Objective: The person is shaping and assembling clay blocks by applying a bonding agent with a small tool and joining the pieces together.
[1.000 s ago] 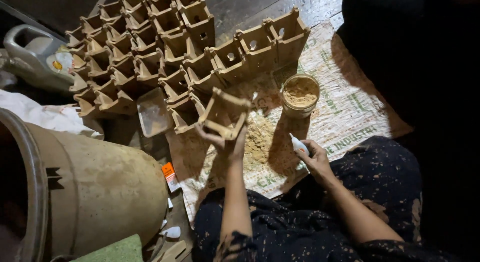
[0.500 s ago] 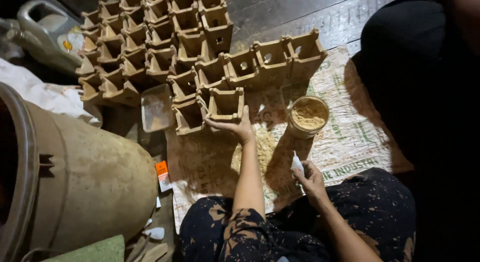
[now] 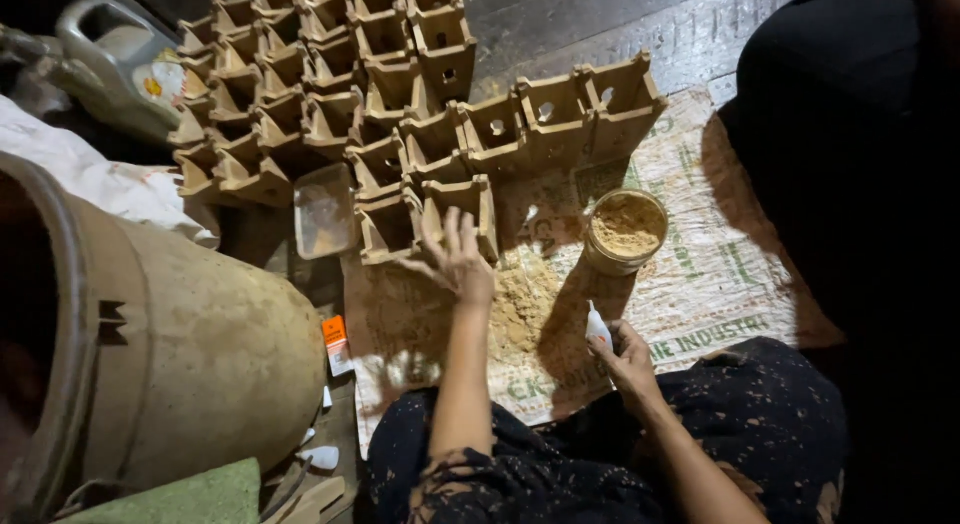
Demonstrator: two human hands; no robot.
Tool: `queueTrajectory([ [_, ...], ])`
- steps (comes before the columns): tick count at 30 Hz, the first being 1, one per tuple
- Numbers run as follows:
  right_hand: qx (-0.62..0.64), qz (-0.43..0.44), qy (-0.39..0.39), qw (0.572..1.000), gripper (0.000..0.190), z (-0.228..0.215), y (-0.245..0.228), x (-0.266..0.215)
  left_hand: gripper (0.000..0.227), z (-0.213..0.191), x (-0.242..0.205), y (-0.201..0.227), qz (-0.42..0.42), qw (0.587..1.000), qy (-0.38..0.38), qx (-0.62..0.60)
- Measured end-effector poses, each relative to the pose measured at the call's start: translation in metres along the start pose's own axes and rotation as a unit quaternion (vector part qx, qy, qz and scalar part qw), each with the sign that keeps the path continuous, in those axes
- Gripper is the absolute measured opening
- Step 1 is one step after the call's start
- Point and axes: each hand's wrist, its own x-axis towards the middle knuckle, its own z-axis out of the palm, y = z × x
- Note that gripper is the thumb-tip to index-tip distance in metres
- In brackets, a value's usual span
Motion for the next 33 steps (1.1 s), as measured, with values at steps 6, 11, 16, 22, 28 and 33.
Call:
queueTrajectory([
  [6,-0.002,-0.001,-0.002,1.000,0.023,0.001,-0.007,-0.001,0.020,0.056,0.008,-0.056,0.135,0.984,-0.066,0.096],
  [11,-0.005,-0.010,-0.008,1.000,0.023,0.006,-0.019,-0.006,0.020,0.015,0.027,-0.049,0.194,0.973,-0.080,0.100],
  [16,-0.027,0.005,-0.014,1.000,0.026,0.008,-0.023,-0.008,0.015,0.032,0.028,-0.052,0.167,0.980,-0.067,0.084],
  [22,-0.085,0.028,-0.016,0.996,0.025,0.000,0.013,0.002,0.032,0.020,0.039,-0.029,0.118,0.992,-0.051,0.013],
  [28,-0.157,-0.063,-0.014,0.985,0.043,-0.003,0.017,0.004,0.086,-0.013,0.001,-0.026,0.054,0.998,-0.019,-0.040],
  [33,-0.313,-0.035,0.084,0.945,0.033,-0.006,0.016,0.003,0.031,-0.074,-0.077,-0.039,0.029,0.985,-0.152,-0.070],
])
